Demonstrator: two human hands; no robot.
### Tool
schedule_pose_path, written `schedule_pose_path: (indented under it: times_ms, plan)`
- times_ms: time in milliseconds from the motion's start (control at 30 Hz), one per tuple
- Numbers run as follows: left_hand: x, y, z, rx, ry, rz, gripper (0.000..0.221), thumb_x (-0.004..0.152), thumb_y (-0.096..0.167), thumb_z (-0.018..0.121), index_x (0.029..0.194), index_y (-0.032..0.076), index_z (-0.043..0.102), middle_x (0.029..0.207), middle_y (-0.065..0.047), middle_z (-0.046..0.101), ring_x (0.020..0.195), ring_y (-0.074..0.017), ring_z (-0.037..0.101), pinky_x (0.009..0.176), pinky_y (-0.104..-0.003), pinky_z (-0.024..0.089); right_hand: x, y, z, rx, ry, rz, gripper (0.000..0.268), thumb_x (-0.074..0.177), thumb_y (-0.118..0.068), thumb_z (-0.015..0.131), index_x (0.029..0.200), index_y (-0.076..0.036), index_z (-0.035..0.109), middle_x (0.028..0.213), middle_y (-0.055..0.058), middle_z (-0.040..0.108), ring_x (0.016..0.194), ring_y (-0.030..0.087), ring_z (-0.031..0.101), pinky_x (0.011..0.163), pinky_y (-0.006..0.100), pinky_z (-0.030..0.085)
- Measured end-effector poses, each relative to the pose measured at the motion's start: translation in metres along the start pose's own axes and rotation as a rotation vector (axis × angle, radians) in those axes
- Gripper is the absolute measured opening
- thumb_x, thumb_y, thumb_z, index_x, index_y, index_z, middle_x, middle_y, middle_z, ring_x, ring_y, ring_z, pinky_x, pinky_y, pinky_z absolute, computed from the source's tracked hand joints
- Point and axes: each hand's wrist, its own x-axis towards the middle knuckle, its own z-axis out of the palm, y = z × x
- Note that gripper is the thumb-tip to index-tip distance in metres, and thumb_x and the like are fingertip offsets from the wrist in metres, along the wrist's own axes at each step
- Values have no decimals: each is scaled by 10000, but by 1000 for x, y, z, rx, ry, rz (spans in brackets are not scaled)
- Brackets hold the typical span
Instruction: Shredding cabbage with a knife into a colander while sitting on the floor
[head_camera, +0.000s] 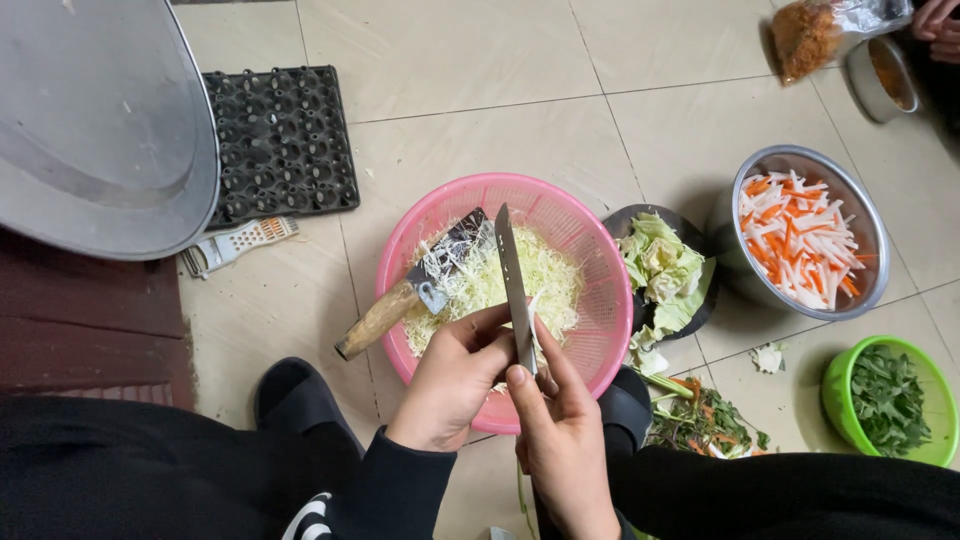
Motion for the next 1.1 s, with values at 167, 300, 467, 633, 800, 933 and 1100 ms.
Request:
schedule_pose_path:
  times_ms: [167, 300, 467, 633, 800, 933, 1100]
  plan:
    - [-2, 4, 3, 42, 13, -42, 380, 959, -61, 615, 1306, -42, 767, 1027, -156, 759, 840, -171, 659, 722, -271, 550, 0, -6, -1, 13, 18, 44, 640, 944, -80, 660, 1576, -133, 578, 914, 161, 760, 475, 77, 400, 399, 223, 262]
    - [1, -4, 0, 83, -98, -23, 531, 923, -39, 647, 1449, 9, 697, 900, -101, 705, 750, -132, 642, 725, -267, 591, 1, -11, -2, -11, 32, 47, 615, 966, -124, 641, 1577, -155, 579, 675, 62, 576, 408, 83, 377, 295, 249, 311]
    - [4, -8, -1, 127, -138, -3, 593, 911, -34, 676, 1498, 53, 668, 823, -69, 657, 738, -121, 622, 729, -267, 604, 2, -12, -2, -3, 47, 76, 634, 976, -131, 621, 1604, -165, 546, 752, 87, 615, 452, 86, 391, 318, 247, 310]
    - [10, -11, -2, 68, 100, 89, 515, 905, -50, 685, 1419, -20, 678, 806, -64, 681, 744, -138, 666, 712, -264, 596, 4, -7, -4, -28, 22, 41, 792, 974, -188, 625, 1693, -138, 297, 656, 54, 522, 408, 98, 378, 283, 258, 306]
    - [7, -1, -1, -43, 216, 79, 318, 941, -24, 677, 1248, -66, 750, 1000, -181, 788, 859, -214, 728, 795, -300, 600, -1, -9, 0, -83, -34, 90, 734, 946, -142, 676, 1646, -207, 463, 788, 71, 628, 464, 93, 393, 384, 249, 268]
    - [6, 2, -2, -106, 267, 67, 298, 975, 0, 635, 1234, -92, 752, 1062, -191, 788, 922, -225, 726, 860, -311, 583, -6, -11, 4, -107, -65, 146, 667, 927, -100, 710, 1580, -164, 596, 879, 107, 731, 465, 89, 395, 401, 239, 252]
    - [5, 2, -3, -134, 280, 85, 274, 988, 34, 653, 1213, -74, 767, 1038, -169, 781, 892, -208, 707, 830, -309, 567, -6, -4, 5, -118, -114, 49, 647, 923, -87, 724, 1559, -104, 607, 892, 102, 729, 621, 106, 492, 524, 223, 351]
